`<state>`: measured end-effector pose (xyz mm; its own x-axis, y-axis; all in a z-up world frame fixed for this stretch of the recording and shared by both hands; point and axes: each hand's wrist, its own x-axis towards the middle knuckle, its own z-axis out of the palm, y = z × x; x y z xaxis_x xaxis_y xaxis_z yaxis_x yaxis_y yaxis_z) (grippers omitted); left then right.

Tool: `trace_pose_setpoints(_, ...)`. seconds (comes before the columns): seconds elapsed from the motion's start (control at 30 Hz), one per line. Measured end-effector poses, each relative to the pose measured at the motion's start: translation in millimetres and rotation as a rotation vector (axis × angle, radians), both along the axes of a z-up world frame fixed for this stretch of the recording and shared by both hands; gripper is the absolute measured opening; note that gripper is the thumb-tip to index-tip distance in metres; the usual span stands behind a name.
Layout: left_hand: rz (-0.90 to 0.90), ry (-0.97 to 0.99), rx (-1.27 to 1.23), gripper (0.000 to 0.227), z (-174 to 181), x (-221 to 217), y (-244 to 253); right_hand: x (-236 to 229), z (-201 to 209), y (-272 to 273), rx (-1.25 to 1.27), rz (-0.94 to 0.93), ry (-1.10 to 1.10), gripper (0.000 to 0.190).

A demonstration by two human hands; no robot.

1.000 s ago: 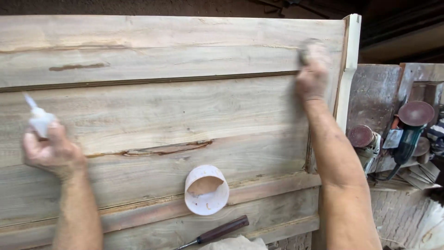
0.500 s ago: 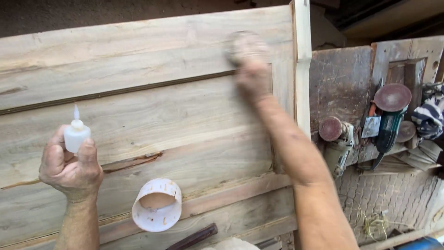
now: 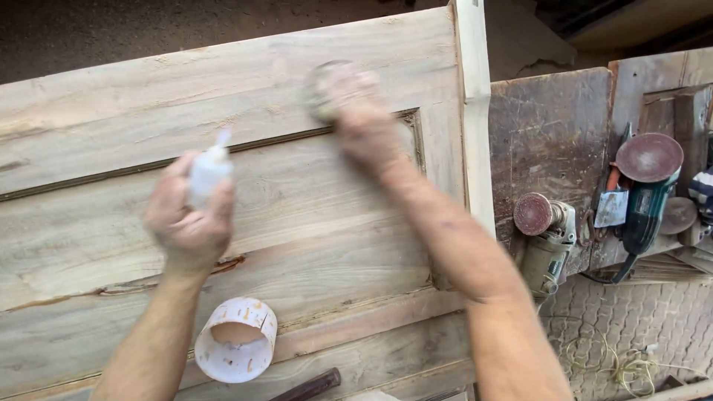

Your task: The person applies wood filler from a squeeze bottle into gaps and cracks on a wooden door panel, then rubs it in with a sanding block. They use an angle grinder with a sanding disc to smooth the edges and surface, then repeat the filler application and rubbing process on additional areas.

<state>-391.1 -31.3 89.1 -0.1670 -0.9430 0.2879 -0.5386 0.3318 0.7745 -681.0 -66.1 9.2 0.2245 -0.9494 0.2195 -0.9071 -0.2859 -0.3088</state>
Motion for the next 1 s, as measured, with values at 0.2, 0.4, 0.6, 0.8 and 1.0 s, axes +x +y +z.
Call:
trace_pose_setpoints(0.2, -0.189, 0.075, 0.059, 0.024, -25, -108, -28, -152, 16, -24, -0.13, 0.005, 0.548, 0.016)
trace_pose_setpoints(0.4, -0.234, 0.002, -0.027, 0.02, -69, -211, -44, -152, 19, -24, -0.256, -0.275, -0.291, 0.028)
trace_pose_setpoints(0.6, -0.255, -0.114, 0.045, 0.015, -56, -250, -69, -153, 24, -22, -0.264, -0.368, -0.379, 0.028)
trace_pose_setpoints(0.8, -0.282, -0.166, 0.063, 0.014, -51, -262, -76, -152, 27, -21, -0.234, -0.384, -0.357, 0.029)
trace_pose_setpoints(1.0, -0.276, -0.102, 0.087, 0.015, -46, -267, -74, -154, 23, -21, -0.232, -0.389, -0.355, 0.029)
